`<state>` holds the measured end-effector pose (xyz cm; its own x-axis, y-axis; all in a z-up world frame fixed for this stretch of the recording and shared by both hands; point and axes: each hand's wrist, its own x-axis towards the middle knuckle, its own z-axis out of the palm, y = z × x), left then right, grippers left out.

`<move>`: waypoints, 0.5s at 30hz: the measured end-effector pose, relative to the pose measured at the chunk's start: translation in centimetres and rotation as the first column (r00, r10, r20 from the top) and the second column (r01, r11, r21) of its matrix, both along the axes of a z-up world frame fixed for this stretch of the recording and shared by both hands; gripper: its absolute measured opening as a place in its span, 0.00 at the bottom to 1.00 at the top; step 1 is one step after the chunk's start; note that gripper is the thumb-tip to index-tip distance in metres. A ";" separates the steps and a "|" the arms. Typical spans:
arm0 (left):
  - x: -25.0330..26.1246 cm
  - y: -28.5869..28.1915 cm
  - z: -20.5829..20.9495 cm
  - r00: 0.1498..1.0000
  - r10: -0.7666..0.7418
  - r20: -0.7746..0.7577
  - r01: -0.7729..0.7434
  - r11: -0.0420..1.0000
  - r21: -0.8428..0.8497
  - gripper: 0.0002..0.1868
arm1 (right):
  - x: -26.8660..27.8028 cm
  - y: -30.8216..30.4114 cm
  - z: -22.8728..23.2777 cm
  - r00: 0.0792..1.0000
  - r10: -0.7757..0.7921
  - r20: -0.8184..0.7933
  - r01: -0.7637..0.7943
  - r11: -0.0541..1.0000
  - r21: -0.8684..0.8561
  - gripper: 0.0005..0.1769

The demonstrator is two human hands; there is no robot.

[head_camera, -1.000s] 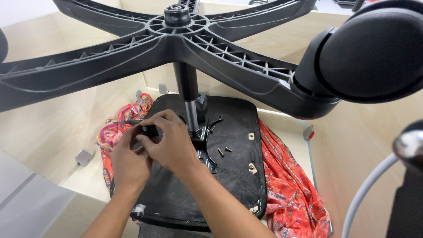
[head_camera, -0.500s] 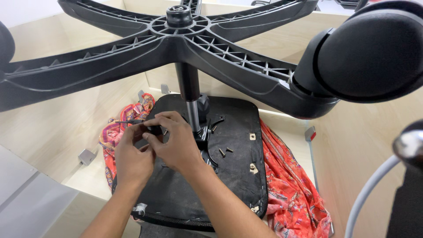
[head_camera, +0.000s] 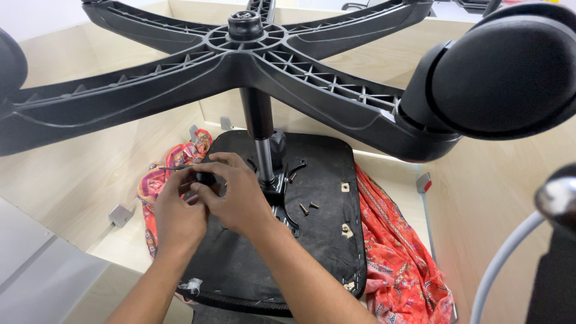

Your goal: The person attaches a black plastic cap to the central gas lift of an inverted office chair base. They repeatedly align and press the cap onto the lift, then use a small metal tool to tighten a screw on the cap, securing it in place.

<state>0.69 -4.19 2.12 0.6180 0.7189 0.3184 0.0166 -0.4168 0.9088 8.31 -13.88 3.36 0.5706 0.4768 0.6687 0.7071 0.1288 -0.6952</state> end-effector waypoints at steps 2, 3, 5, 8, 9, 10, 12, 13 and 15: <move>-0.3 0.0 0.0 1.000 -0.003 -0.009 0.003 0.999 0.047 0.18 | 0.1 0.0 0.5 0.995 -0.023 -0.095 0.012 0.994 -0.113 0.17; -0.3 0.0 -0.1 1.000 -0.003 -0.013 0.004 0.997 0.071 0.17 | 0.0 0.1 0.7 0.989 -0.037 -0.140 0.013 0.985 -0.170 0.16; -0.5 0.1 -0.3 0.998 -0.062 0.017 0.062 0.997 0.045 0.20 | -0.4 0.3 0.7 0.989 -0.022 -0.145 0.002 0.990 -0.140 0.15; -0.6 0.4 -0.4 0.993 -0.113 0.028 0.113 0.993 -0.013 0.22 | -0.6 0.6 0.3 0.999 -0.007 -0.051 0.005 0.999 -0.035 0.13; -0.7 0.5 -0.5 0.992 -0.122 0.024 0.123 0.992 -0.035 0.22 | -0.5 0.7 0.1 1.000 -0.005 -0.003 0.005 1.000 0.009 0.12; -0.8 0.7 -0.5 0.992 -0.118 0.037 0.118 0.993 -0.011 0.22 | -0.5 0.9 0.0 1.000 -0.002 -0.019 0.002 1.000 0.010 0.12; -1.0 0.9 -0.5 0.992 -0.111 0.063 0.109 0.993 0.037 0.21 | -0.4 1.1 0.0 0.999 0.001 -0.050 -0.001 1.000 0.012 0.12; -1.1 1.0 -0.5 0.996 -0.083 0.041 0.081 0.996 0.039 0.21 | -0.5 1.2 0.0 1.000 0.005 -0.025 -0.004 1.000 0.030 0.13; -1.2 1.2 -0.5 1.000 -0.024 -0.004 0.024 0.999 0.044 0.19 | -0.7 1.2 0.2 1.000 0.011 0.026 -0.013 0.998 0.064 0.13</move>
<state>-0.49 -2.95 1.62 0.6360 0.6892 0.3473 0.0088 -0.4565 0.8897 7.60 -12.66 3.52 0.5476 0.4387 0.7125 0.7227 0.1812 -0.6670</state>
